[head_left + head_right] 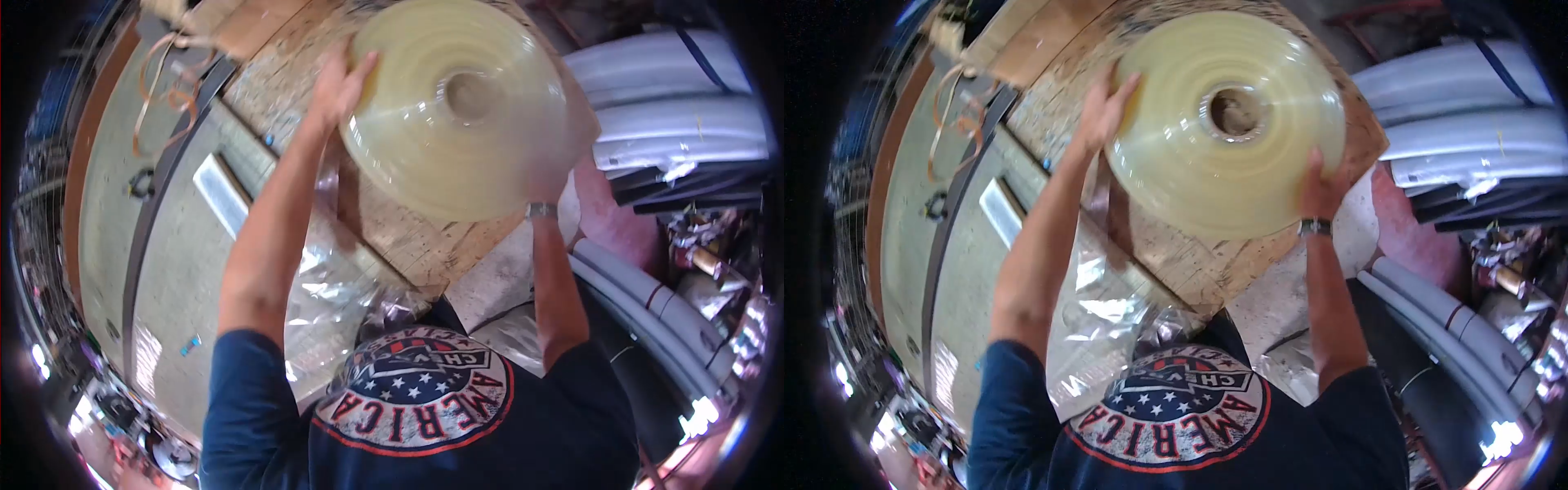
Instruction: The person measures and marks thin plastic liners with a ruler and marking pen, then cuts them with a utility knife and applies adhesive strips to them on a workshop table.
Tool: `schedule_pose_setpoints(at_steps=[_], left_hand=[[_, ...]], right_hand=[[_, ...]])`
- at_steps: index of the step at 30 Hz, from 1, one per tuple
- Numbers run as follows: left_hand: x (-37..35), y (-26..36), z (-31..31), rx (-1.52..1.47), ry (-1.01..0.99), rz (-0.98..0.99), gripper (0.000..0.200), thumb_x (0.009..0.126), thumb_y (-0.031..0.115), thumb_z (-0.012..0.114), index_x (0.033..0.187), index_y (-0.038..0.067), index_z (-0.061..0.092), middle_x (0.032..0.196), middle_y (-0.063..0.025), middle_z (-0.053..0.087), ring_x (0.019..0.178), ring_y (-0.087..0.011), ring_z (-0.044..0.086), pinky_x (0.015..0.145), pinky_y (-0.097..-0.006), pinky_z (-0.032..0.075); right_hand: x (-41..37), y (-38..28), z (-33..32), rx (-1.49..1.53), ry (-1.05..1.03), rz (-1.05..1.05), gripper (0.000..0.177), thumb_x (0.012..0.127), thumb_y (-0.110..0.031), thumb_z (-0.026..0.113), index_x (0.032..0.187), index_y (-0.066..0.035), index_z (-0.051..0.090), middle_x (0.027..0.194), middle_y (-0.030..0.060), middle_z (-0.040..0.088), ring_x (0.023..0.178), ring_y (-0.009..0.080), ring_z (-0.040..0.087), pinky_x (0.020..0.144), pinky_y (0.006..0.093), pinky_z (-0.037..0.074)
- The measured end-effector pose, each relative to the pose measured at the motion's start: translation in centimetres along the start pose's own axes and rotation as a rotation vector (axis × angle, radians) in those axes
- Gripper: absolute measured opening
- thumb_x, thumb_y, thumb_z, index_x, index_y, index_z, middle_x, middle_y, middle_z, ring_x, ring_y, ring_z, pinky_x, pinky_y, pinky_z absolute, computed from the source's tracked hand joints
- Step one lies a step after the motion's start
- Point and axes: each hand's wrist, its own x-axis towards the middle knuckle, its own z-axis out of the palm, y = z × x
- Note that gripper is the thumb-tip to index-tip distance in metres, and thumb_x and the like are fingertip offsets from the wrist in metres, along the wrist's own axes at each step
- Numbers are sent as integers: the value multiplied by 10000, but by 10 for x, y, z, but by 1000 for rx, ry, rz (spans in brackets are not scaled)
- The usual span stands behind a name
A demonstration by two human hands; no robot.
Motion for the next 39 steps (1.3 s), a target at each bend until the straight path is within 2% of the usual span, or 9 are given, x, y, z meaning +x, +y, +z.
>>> schedule_pose_setpoints(at_steps=[5, 9, 12, 14, 18, 25, 29, 36, 39], left_hand=[[18, 31, -30, -46, -25, -115, 833, 1002, 622, 498, 1494, -49, 464, 1484, -301, 528, 1353, -408, 548, 1157, -444, 401], [-86, 36, -67, -302, -342, -87, 844, 914, 535, 738, 1503, -9, 474, 1467, -303, 540, 1328, -405, 571, 1136, -440, 430], [-164, 12, -70, 359, -297, 91, 656, 773, 246, 874, 1324, 3, 615, 1184, -227, 685, 1134, -397, 654, 993, -472, 514], [-196, 19, -67, 470, -274, 16, 179, 830, 89, 743, 978, 5, 686, 950, -165, 695, 1003, -403, 642, 888, -505, 499], [-263, 68, -96, 563, -138, 156, 121, 811, 38, 694, 929, 65, 706, 895, -136, 678, 928, -354, 636, 862, -455, 484], [-381, 38, -143, 619, -405, -212, 152, 834, 158, 781, 969, 93, 758, 899, -122, 715, 924, -339, 657, 866, -433, 497], [-357, 61, -160, 580, -548, -396, 423, 790, 358, 859, 1036, 30, 752, 981, -172, 738, 978, -375, 689, 923, -483, 509], [-202, 68, -46, 343, 253, -73, 774, 889, 506, 758, 1314, -118, 586, 1292, -344, 605, 1240, -454, 576, 1038, -485, 472], [-146, 42, 20, 215, 319, -327, 813, 919, 517, 710, 1330, -155, 506, 1319, -372, 555, 1312, -496, 486, 1132, -507, 382]], right_hand=[[-43, -32, -28, 179, -151, 110, 495, 994, -304, 699, 1304, 62, 577, 1241, 177, 685, 1088, 228, 672, 947, 365, 525], [-4, -33, -42, 265, -65, 184, 570, 994, -248, 708, 1395, 76, 466, 1266, 172, 661, 1106, 206, 659, 961, 341, 522], [33, -20, -39, 244, -115, 195, 610, 988, -287, 718, 1406, 78, 465, 1287, 195, 654, 1142, 225, 653, 976, 349, 520], [52, -15, -31, 241, -104, 120, 634, 977, -331, 727, 1396, 81, 490, 1303, 218, 649, 1166, 254, 651, 989, 360, 517], [91, -7, -27, 30, -75, 27, 704, 942, -456, 733, 1374, 71, 555, 1339, 260, 638, 1230, 347, 634, 1046, 408, 488], [113, -20, -25, -177, -136, -10, 744, 931, -552, 685, 1344, 60, 593, 1351, 270, 634, 1273, 409, 596, 1096, 437, 449], [132, -51, -22, -258, -384, 70, 785, 948, -593, 627, 1395, 49, 559, 1418, 289, 583, 1328, 420, 554, 1136, 439, 412], [158, -44, 24, -197, -406, -169, 869, 956, -675, 546, 1527, -26, 455, 1484, 291, 529, 1404, 412, 492, 1166, 453, 381], [148, -47, 27, -285, -359, -199, 871, 949, -691, 548, 1533, -53, 452, 1485, 280, 530, 1389, 418, 502, 1161, 478, 382]])
